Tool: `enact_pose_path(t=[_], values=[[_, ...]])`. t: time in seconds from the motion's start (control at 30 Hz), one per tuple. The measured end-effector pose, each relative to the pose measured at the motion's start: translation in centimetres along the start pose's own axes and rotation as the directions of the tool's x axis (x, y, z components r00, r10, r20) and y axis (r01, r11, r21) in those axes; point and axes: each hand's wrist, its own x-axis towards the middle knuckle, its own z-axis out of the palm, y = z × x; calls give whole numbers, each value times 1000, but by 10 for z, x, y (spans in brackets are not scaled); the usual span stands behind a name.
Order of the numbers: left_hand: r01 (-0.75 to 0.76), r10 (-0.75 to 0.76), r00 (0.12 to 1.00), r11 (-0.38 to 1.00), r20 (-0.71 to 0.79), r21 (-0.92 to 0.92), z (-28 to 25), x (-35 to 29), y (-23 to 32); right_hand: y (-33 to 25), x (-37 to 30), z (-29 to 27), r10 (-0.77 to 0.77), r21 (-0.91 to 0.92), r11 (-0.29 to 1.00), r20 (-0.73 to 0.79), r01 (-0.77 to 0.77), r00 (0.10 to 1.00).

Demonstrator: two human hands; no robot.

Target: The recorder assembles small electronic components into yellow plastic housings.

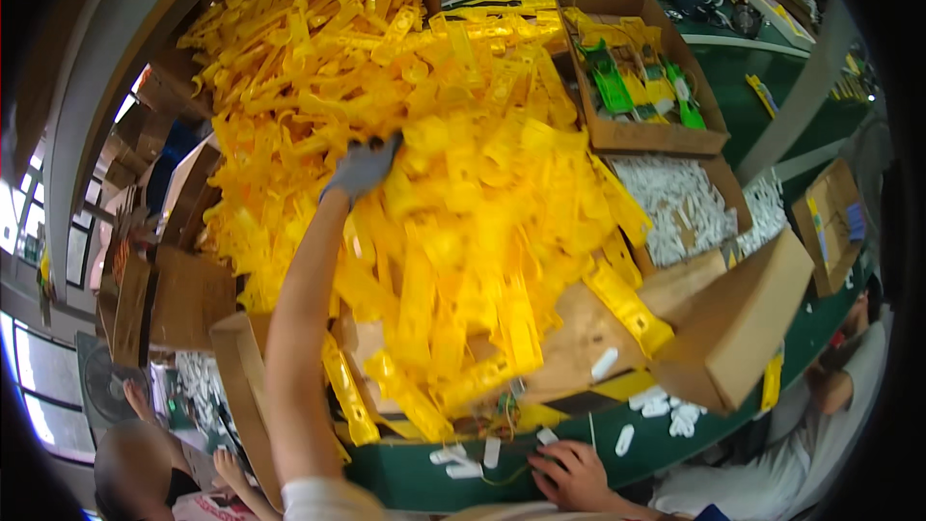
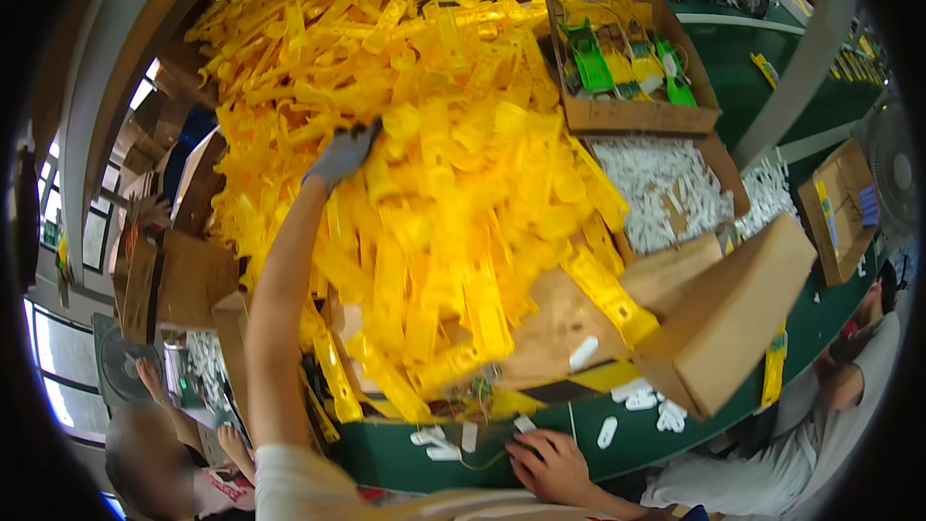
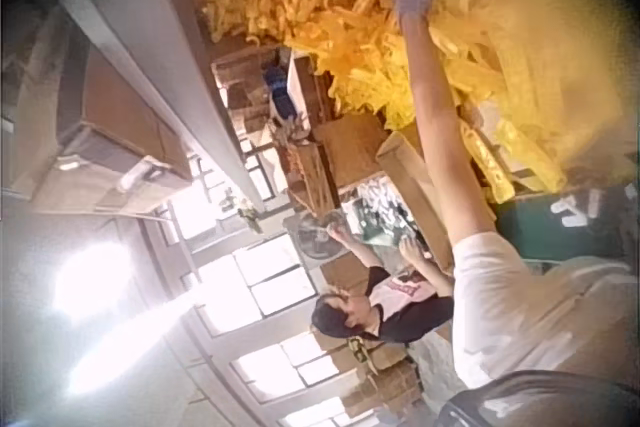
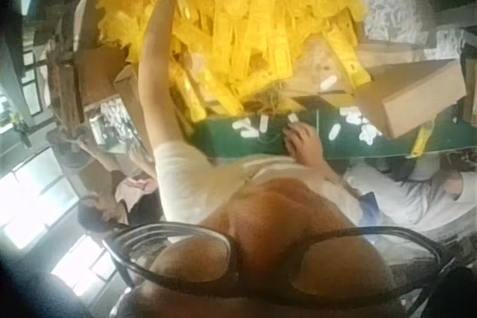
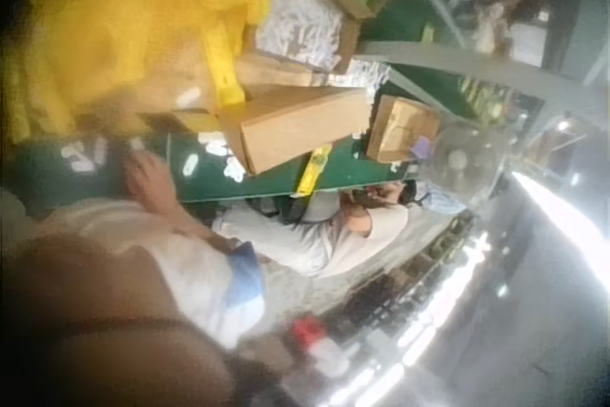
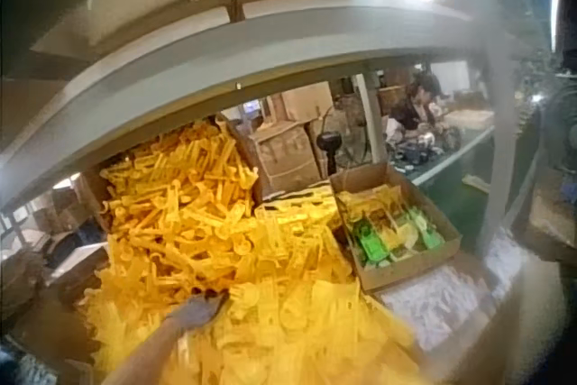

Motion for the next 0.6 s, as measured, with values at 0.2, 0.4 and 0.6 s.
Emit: enact_pose_path(t=[0.2,0.4,0.6], values=[[230,16,878,862,478,-452,-125,-47,20,3,19,-3,-17,98,995,-89,26,996],[431,-298,784,892,-545,132,-130,74,-120,24,-22,29,101,290,949,81,-120,992],[228,-200,970,947,141,-225,-67,104,-93,30,-45,52,463,612,580,296,-538,836]])
